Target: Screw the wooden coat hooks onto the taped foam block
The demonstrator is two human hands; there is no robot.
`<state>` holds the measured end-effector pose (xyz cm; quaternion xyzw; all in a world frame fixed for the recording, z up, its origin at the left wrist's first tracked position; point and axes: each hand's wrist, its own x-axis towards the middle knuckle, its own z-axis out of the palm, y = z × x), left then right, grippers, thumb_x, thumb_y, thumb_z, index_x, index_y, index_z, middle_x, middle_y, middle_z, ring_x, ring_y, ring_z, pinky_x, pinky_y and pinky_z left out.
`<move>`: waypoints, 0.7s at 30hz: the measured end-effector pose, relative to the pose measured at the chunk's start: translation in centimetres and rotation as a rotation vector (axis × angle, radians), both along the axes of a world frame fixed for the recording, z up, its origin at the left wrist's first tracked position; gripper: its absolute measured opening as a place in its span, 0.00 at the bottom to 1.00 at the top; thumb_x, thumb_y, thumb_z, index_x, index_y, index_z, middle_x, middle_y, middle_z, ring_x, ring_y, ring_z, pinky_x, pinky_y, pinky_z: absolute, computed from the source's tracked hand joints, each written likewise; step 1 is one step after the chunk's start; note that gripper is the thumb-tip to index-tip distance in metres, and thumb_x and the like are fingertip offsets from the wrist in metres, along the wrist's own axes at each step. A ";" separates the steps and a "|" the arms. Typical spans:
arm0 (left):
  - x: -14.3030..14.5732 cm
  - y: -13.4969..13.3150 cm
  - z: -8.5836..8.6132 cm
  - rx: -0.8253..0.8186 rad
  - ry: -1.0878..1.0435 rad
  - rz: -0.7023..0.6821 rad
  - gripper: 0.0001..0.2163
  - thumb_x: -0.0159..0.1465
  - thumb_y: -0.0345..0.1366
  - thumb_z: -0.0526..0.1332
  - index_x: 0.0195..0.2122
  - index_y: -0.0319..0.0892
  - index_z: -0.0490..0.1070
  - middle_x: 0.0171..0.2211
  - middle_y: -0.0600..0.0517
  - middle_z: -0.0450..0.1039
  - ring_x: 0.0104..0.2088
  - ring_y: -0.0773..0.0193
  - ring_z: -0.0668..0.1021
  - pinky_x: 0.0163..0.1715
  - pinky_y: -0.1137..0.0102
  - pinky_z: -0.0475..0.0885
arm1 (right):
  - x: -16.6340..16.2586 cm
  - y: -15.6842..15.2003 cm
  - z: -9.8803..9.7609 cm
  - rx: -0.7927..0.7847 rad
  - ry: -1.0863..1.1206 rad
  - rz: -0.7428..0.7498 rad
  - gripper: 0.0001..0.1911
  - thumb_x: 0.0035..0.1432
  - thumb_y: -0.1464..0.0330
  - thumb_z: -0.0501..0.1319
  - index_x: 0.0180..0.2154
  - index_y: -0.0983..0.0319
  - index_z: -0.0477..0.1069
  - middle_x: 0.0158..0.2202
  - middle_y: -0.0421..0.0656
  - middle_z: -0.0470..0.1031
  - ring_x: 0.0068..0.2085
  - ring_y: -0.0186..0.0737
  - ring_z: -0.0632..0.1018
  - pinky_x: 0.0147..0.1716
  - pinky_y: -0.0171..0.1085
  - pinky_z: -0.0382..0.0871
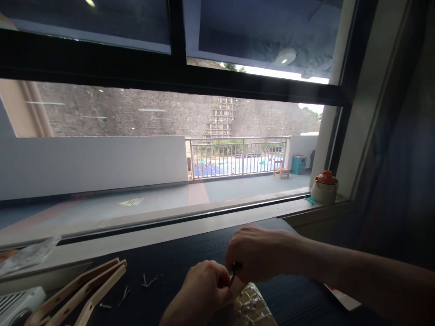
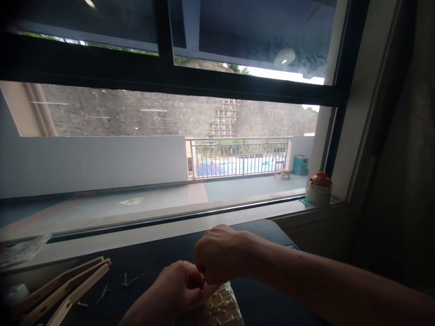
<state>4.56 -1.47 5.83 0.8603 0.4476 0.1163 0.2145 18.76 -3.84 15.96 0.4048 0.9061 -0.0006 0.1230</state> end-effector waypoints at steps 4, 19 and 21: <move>-0.3 0.1 -0.1 -0.011 0.009 0.005 0.11 0.52 0.42 0.56 0.20 0.42 0.73 0.19 0.56 0.62 0.22 0.70 0.63 0.19 0.76 0.52 | -0.9 0.7 1.0 -0.073 -0.088 -0.017 0.14 0.45 0.70 0.55 0.35 0.57 0.75 0.27 0.37 0.75 0.26 0.32 0.68 0.23 0.31 0.55; -0.4 1.0 -0.5 0.004 -0.045 -0.148 0.10 0.51 0.34 0.54 0.15 0.39 0.65 0.15 0.59 0.55 0.19 0.74 0.59 0.18 0.75 0.48 | -2.1 2.0 1.4 -0.156 -0.183 -0.003 0.18 0.44 0.68 0.58 0.40 0.61 0.73 0.32 0.40 0.75 0.30 0.36 0.72 0.22 0.32 0.58; -0.5 1.1 -0.6 -0.011 -0.040 -0.147 0.10 0.51 0.35 0.54 0.16 0.39 0.65 0.15 0.59 0.54 0.18 0.74 0.58 0.17 0.76 0.48 | -1.7 2.3 1.1 -0.173 -0.175 -0.029 0.16 0.44 0.67 0.58 0.38 0.61 0.73 0.30 0.39 0.75 0.28 0.35 0.71 0.22 0.32 0.58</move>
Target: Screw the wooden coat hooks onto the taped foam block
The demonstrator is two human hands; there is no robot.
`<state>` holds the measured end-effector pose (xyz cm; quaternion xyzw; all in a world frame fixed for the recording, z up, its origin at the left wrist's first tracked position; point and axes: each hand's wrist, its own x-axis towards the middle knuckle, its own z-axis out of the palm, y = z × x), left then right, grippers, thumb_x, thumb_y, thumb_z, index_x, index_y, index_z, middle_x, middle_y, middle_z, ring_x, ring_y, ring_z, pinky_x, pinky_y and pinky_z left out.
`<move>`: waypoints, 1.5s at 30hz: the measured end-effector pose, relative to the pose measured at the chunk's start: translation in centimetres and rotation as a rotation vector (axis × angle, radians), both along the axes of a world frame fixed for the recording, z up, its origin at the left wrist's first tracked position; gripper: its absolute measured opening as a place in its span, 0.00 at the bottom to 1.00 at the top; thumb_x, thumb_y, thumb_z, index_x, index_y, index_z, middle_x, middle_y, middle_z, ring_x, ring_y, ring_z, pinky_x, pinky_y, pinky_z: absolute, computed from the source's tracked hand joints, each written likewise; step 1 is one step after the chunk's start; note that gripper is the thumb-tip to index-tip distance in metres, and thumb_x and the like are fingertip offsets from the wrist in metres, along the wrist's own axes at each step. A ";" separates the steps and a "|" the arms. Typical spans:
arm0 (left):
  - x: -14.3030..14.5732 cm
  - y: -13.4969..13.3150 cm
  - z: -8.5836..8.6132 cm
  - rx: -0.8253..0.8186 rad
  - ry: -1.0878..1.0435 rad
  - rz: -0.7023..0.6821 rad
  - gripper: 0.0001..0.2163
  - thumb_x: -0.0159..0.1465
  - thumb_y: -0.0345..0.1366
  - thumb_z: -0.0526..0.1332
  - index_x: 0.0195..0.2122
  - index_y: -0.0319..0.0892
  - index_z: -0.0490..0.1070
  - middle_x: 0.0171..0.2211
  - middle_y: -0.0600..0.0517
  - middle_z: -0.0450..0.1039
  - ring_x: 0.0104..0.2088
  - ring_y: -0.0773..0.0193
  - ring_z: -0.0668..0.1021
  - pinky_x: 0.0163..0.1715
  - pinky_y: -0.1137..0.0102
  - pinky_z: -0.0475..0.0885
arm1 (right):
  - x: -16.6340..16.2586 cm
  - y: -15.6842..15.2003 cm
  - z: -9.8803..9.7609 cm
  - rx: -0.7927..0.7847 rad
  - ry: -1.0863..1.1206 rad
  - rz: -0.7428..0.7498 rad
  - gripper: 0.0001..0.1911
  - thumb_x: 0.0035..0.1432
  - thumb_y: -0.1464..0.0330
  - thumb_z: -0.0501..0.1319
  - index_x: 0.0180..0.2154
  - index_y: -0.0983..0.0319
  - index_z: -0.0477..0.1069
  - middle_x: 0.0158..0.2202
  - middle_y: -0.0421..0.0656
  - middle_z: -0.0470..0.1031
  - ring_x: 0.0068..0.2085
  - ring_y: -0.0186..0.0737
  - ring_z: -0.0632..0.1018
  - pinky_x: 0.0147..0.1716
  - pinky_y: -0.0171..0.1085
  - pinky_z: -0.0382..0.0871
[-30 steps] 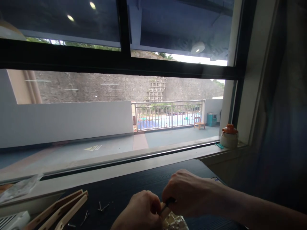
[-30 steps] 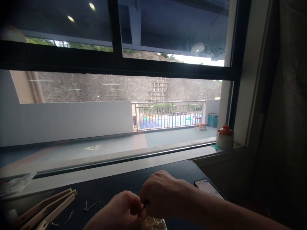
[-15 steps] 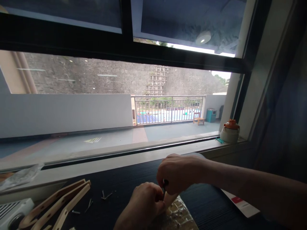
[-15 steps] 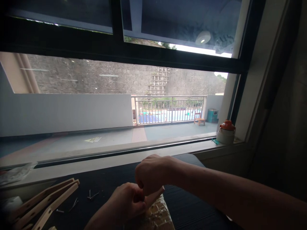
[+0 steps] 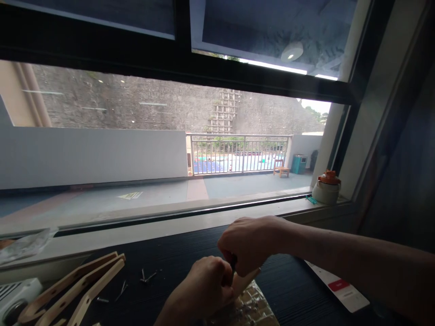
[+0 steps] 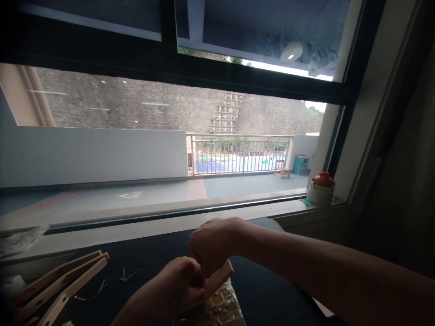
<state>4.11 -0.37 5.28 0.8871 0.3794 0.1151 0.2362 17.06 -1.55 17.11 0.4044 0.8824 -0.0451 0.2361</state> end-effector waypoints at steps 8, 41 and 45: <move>-0.1 -0.1 -0.1 0.037 0.029 0.015 0.13 0.54 0.41 0.55 0.18 0.40 0.71 0.16 0.57 0.58 0.19 0.72 0.60 0.18 0.75 0.51 | 0.0 -0.7 -0.1 0.159 -0.009 0.052 0.09 0.45 0.69 0.57 0.31 0.59 0.74 0.26 0.38 0.74 0.25 0.33 0.70 0.21 0.32 0.54; -0.2 -0.3 -0.3 0.083 0.005 0.028 0.14 0.55 0.44 0.55 0.24 0.41 0.73 0.21 0.55 0.73 0.22 0.70 0.70 0.22 0.75 0.58 | -1.6 -1.8 0.2 0.119 -0.022 0.132 0.05 0.45 0.76 0.59 0.27 0.66 0.74 0.26 0.42 0.73 0.22 0.30 0.66 0.17 0.31 0.53; -0.3 -0.3 -0.2 0.083 0.008 0.002 0.14 0.56 0.43 0.55 0.23 0.41 0.73 0.20 0.56 0.70 0.21 0.71 0.67 0.21 0.76 0.57 | -1.1 -1.4 -0.3 0.136 0.033 0.137 0.07 0.48 0.72 0.57 0.24 0.66 0.73 0.23 0.41 0.71 0.22 0.30 0.65 0.19 0.32 0.52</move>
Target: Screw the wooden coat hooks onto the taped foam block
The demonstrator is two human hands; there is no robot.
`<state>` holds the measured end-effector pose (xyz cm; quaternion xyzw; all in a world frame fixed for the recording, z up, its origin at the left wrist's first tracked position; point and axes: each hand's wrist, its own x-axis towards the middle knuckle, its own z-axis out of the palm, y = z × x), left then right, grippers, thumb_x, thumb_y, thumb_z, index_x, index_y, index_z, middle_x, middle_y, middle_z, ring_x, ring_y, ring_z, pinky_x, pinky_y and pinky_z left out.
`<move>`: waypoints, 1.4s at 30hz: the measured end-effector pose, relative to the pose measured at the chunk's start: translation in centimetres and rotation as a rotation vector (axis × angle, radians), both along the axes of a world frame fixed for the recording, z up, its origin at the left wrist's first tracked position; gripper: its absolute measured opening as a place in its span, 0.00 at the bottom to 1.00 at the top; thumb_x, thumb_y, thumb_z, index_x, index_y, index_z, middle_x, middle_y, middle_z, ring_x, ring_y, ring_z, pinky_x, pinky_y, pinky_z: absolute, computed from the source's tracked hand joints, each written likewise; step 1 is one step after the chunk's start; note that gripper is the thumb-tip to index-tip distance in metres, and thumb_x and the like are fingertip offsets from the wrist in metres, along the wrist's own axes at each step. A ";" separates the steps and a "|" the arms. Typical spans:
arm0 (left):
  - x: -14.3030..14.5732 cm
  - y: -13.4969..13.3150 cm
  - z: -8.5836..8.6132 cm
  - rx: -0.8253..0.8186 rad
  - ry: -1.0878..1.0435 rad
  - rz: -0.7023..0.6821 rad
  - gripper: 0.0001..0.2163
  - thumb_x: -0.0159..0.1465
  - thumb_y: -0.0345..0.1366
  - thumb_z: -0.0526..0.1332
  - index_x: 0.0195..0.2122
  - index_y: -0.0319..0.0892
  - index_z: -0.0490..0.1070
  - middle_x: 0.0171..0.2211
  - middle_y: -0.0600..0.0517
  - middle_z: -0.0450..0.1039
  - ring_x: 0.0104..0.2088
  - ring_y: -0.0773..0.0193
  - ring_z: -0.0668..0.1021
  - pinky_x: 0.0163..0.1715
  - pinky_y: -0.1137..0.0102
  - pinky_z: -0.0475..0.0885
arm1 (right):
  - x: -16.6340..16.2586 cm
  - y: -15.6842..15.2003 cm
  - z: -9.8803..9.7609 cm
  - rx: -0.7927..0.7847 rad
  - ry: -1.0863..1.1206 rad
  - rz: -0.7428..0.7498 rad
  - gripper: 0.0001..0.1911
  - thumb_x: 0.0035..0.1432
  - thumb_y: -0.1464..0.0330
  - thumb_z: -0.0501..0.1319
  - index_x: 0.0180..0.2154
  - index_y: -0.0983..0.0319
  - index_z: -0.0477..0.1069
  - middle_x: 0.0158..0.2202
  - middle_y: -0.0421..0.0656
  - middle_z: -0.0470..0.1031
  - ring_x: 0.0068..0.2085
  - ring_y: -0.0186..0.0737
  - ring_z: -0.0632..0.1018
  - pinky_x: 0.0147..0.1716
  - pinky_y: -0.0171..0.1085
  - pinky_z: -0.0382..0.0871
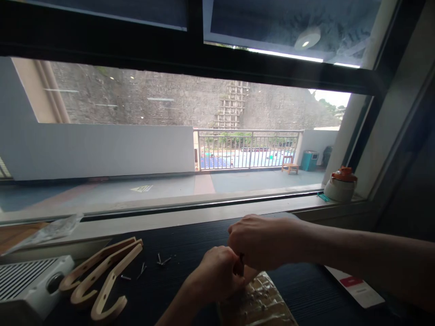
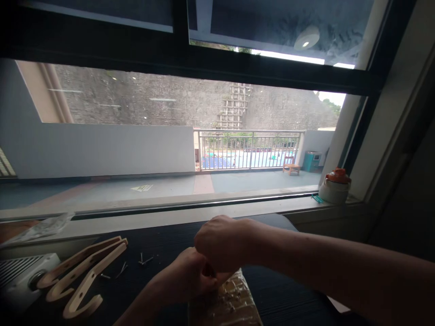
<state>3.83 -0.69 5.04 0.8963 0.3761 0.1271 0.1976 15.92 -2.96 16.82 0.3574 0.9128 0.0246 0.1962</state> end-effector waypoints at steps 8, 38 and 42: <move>0.0 0.0 0.1 0.025 0.032 0.035 0.14 0.54 0.44 0.56 0.20 0.41 0.73 0.16 0.57 0.61 0.19 0.72 0.61 0.19 0.75 0.52 | 0.5 0.1 -0.1 0.001 -0.017 -0.158 0.11 0.47 0.63 0.59 0.30 0.63 0.75 0.23 0.41 0.72 0.23 0.33 0.68 0.21 0.34 0.53; 0.1 0.1 -0.4 -0.005 0.029 0.037 0.17 0.56 0.47 0.55 0.23 0.41 0.76 0.17 0.56 0.65 0.20 0.71 0.63 0.19 0.73 0.53 | 0.2 1.1 0.1 -0.050 -0.029 -0.022 0.07 0.45 0.73 0.55 0.24 0.63 0.72 0.19 0.38 0.69 0.20 0.29 0.61 0.21 0.32 0.52; 0.1 -0.1 0.0 0.002 0.038 0.033 0.17 0.57 0.47 0.54 0.23 0.42 0.76 0.19 0.56 0.67 0.22 0.70 0.64 0.21 0.74 0.55 | 0.1 1.1 0.1 -0.078 -0.039 -0.018 0.07 0.45 0.74 0.55 0.23 0.64 0.72 0.19 0.37 0.68 0.21 0.29 0.60 0.21 0.32 0.52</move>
